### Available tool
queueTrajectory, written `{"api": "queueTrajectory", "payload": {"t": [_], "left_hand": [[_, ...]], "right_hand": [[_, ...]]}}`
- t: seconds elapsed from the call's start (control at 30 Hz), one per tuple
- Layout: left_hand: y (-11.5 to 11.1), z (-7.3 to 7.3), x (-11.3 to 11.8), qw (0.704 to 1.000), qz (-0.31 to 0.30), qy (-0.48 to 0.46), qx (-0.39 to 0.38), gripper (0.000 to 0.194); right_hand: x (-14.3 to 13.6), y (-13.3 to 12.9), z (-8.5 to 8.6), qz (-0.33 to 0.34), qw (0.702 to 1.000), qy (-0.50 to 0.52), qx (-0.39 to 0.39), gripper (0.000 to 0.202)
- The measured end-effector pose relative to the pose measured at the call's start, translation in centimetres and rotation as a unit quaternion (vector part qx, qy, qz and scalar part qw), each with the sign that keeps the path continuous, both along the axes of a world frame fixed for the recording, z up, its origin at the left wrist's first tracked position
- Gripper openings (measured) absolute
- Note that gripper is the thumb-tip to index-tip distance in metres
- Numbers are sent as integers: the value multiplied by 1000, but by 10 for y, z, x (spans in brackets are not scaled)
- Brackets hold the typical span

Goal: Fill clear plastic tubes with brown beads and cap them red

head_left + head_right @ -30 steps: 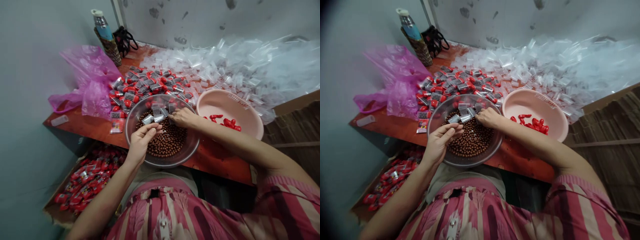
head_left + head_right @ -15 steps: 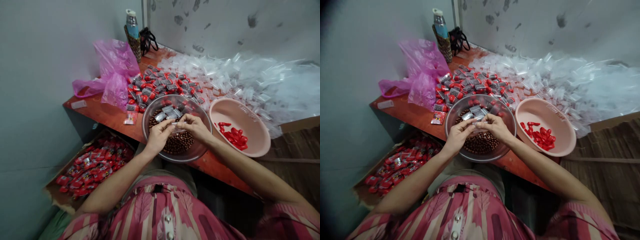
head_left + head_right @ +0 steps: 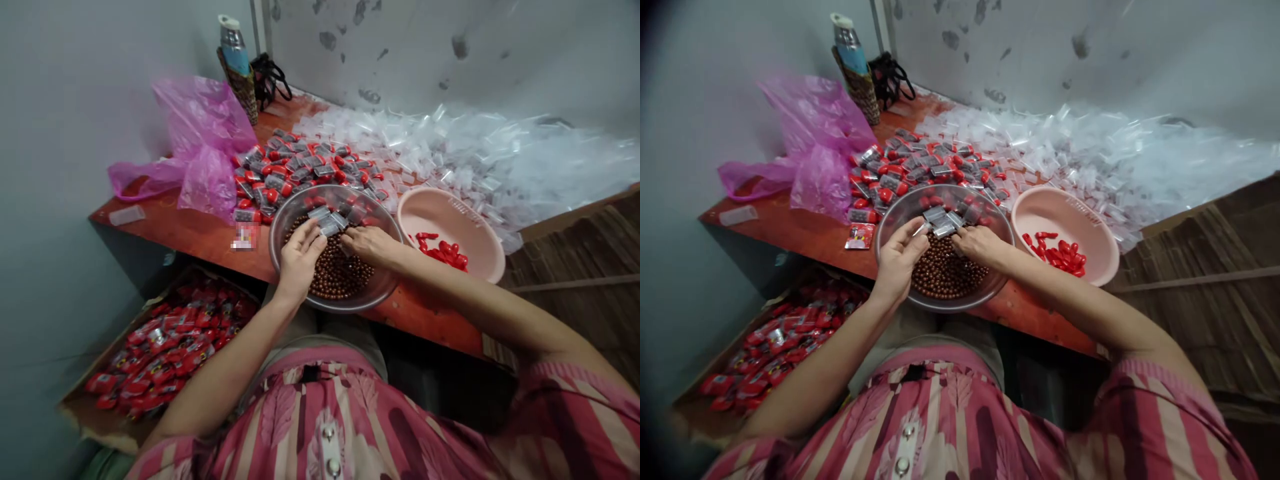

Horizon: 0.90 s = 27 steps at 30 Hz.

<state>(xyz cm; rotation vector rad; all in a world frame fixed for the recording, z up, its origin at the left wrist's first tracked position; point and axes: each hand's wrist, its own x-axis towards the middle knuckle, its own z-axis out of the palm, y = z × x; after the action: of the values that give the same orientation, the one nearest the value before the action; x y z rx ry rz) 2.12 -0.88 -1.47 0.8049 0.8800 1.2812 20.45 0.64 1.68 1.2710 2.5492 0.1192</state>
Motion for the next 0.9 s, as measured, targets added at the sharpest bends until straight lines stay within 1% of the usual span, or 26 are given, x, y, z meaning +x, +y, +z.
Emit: {"api": "queueTrajectory", "payload": {"t": [0.1, 0.17, 0.2, 0.27, 0.37, 0.4, 0.43, 0.47, 0.53, 0.57, 0.6, 0.63, 0.67, 0.73, 0.8, 0.87, 0.9], "left_hand": [[-2, 1, -1, 999, 14, -33, 20, 39], [-4, 1, -2, 998, 27, -40, 39, 37], [-5, 0, -3, 997, 36, -41, 48, 36], [-6, -2, -5, 995, 54, -43, 66, 32], [-8, -5, -6, 992, 74, -51, 91, 28], [-8, -5, -7, 991, 76, -49, 98, 27], [-8, -6, -7, 991, 79, -43, 103, 27], [-8, -6, -7, 990, 81, -35, 107, 27], [-6, -7, -7, 990, 84, -17, 109, 29], [-6, -7, -7, 991, 83, -11, 104, 30], [-5, -8, -6, 993, 73, -7, 94, 33], [-4, -8, -6, 995, 55, -1, 79, 35], [-3, -8, -5, 998, 28, 9, 64, 38], [-1, -8, -4, 998, -33, 40, 39, 43], [0, -7, -3, 995, -72, 59, 23, 47], [1, -7, -2, 995, -88, 50, 11, 50], [1, -7, -2, 995, -95, 40, 8, 50]], "right_hand": [[-12, 10, -24, 60, 998, -29, -6, 30], [-28, 13, -35, 98, 995, -4, -35, 30], [-37, 14, -39, 106, 992, 20, -61, 27], [-52, 15, -43, 89, 983, 94, -131, 27], [-56, 17, -43, 21, 957, 201, -209, 40], [-53, 17, -41, -3, 940, 249, -233, 43], [-48, 17, -39, -27, 915, 307, -260, 45], [-42, 17, -37, -54, 880, 371, -293, 46], [-29, 16, -30, -112, 784, 493, -359, 46], [-24, 14, -26, -134, 742, 535, -380, 46], [-20, 12, -21, -150, 709, 566, -393, 46], [-17, 10, -17, -163, 684, 588, -399, 46], [-15, 7, -12, -171, 668, 604, -400, 46], [-13, 2, -6, -184, 650, 624, -394, 48], [-12, -1, -4, -193, 641, 642, -375, 47], [-12, -4, -6, -195, 637, 660, -347, 45], [-12, -5, -7, -192, 640, 667, -330, 43]]}}
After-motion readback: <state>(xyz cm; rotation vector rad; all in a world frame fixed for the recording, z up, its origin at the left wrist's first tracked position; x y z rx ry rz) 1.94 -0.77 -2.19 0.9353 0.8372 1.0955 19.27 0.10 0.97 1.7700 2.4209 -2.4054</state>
